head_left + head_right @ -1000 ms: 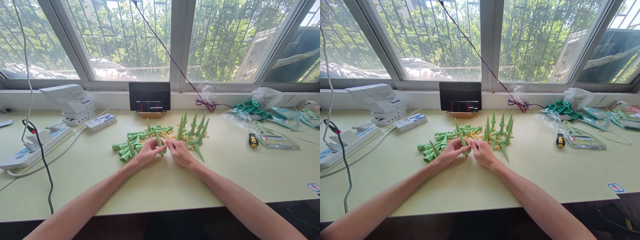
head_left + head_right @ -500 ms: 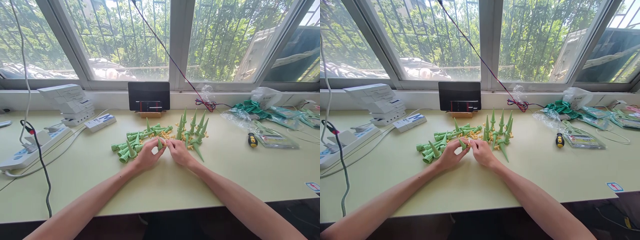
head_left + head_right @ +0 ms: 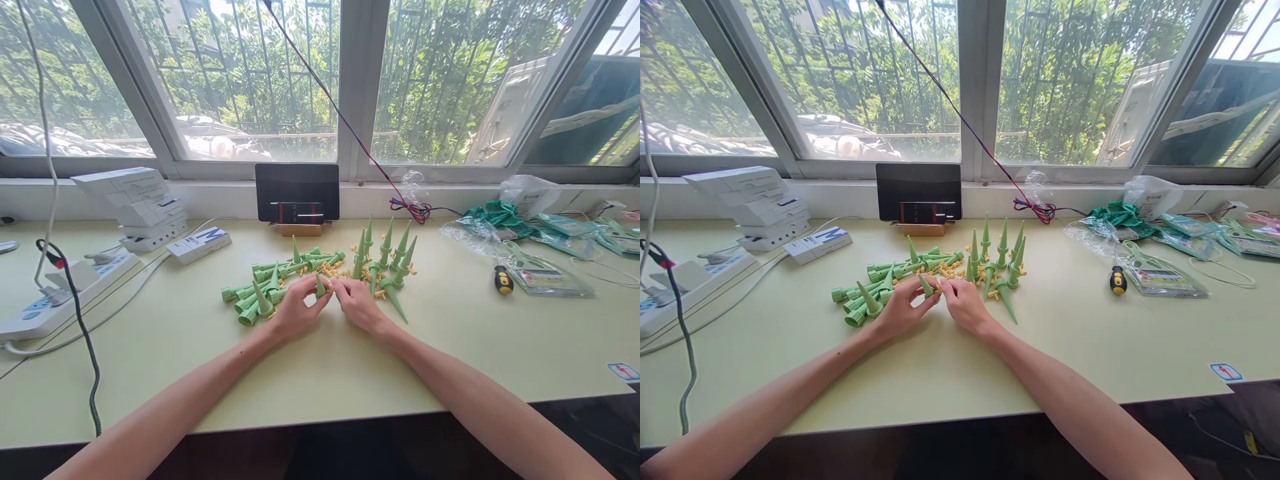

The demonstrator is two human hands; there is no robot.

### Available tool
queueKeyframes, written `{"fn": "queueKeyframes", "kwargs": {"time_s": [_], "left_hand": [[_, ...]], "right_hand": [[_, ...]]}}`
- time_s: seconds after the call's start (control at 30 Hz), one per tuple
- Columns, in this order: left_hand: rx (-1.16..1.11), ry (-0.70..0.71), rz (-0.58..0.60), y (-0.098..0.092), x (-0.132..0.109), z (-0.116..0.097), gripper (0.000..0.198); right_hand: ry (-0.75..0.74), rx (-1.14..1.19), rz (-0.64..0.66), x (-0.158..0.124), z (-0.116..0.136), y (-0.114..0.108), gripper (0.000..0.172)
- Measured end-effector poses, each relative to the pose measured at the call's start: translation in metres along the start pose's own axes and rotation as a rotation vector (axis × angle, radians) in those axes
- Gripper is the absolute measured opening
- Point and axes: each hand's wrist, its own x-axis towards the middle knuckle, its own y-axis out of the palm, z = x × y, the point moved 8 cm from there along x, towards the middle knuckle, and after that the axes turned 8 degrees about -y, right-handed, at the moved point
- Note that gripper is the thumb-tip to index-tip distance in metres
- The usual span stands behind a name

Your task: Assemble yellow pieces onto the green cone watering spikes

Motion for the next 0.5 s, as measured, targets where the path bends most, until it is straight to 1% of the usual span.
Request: {"fn": "queueKeyframes", "kwargs": {"time_s": [0.17, 0.27, 0.5], "left_hand": [[-0.202, -0.121, 0.062, 0.004, 0.001, 0.011, 0.018], [-0.293, -0.169, 0.066, 0.004, 0.002, 0.015, 0.025], [-0.347, -0.217, 0.049, 0.001, 0.004, 0.014, 0.029]], "right_hand": [[0.004, 0.003, -0.011, -0.001, 0.0, -0.001, 0.044], [-0.001, -0.008, -0.024, -0.002, 0.001, -0.001, 0.045], [-0.047, -0.045, -0.015, -0.002, 0.003, 0.003, 0.047]]}}
